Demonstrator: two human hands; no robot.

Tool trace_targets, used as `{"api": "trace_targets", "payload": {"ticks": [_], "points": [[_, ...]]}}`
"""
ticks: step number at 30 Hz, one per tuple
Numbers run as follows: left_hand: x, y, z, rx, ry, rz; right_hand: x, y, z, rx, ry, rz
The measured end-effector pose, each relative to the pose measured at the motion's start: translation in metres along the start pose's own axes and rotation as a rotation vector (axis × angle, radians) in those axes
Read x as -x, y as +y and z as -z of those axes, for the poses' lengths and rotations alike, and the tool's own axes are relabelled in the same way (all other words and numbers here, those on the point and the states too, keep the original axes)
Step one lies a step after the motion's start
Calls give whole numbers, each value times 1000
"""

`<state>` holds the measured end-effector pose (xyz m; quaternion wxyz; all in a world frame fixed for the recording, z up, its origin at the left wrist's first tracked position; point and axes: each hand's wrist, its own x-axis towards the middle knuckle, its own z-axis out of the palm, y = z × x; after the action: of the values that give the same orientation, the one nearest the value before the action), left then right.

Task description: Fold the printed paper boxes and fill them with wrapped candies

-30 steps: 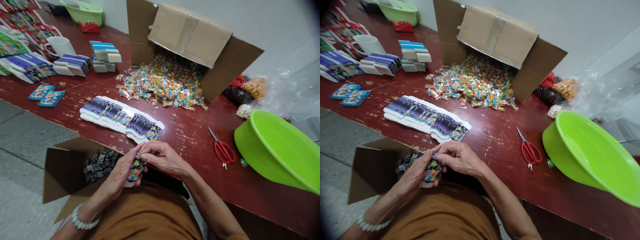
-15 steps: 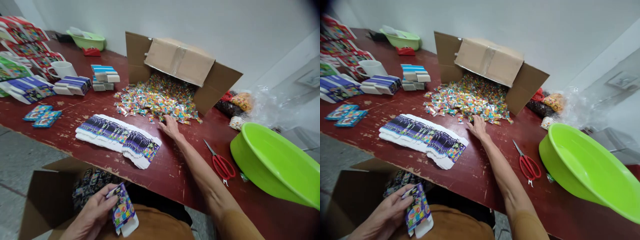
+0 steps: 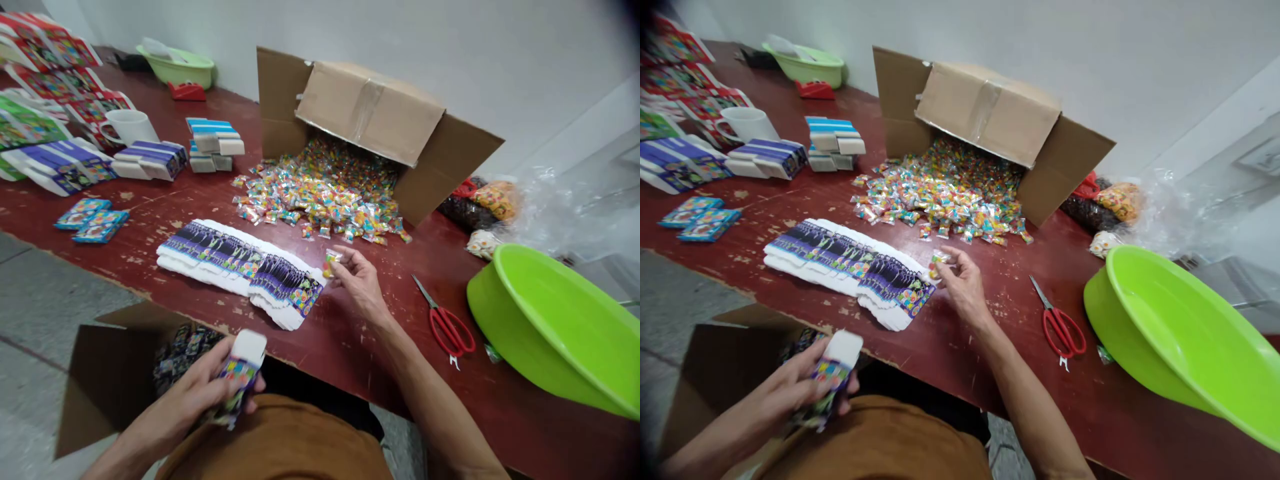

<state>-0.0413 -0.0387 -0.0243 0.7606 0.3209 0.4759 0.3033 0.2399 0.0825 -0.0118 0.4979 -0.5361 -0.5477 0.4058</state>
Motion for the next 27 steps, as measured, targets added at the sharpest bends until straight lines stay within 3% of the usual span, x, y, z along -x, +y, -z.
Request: {"api": "trace_targets", "payload": {"ticks": [2, 5, 10, 15, 19, 23, 25, 27], "points": [[-7, 11, -24, -48, -47, -88, 32, -15, -15, -232, -94, -61], [-12, 15, -46, -109, -75, -149, 67, -26, -39, -324, -116, -70], [-7, 11, -57, -142, -80, -194, 90, -21, -54, -172, -114, -56], [-5, 15, -64, 14, -9, -257, 100, -24, -46, -6, -225, 127], [-5, 20, -66, 160, 10, -135, 101, -23, -42, -328, -212, -127], [-7, 14, -67, 153, 44, -117, 101, -20, -46, -518, -497, -365], [-9, 8, -67, 124, 35, -176, 102, -22, -48, -442, -533, -298], [-10, 5, -66, 166, 19, -190, 103, -25, -49, -276, -421, -89]]}}
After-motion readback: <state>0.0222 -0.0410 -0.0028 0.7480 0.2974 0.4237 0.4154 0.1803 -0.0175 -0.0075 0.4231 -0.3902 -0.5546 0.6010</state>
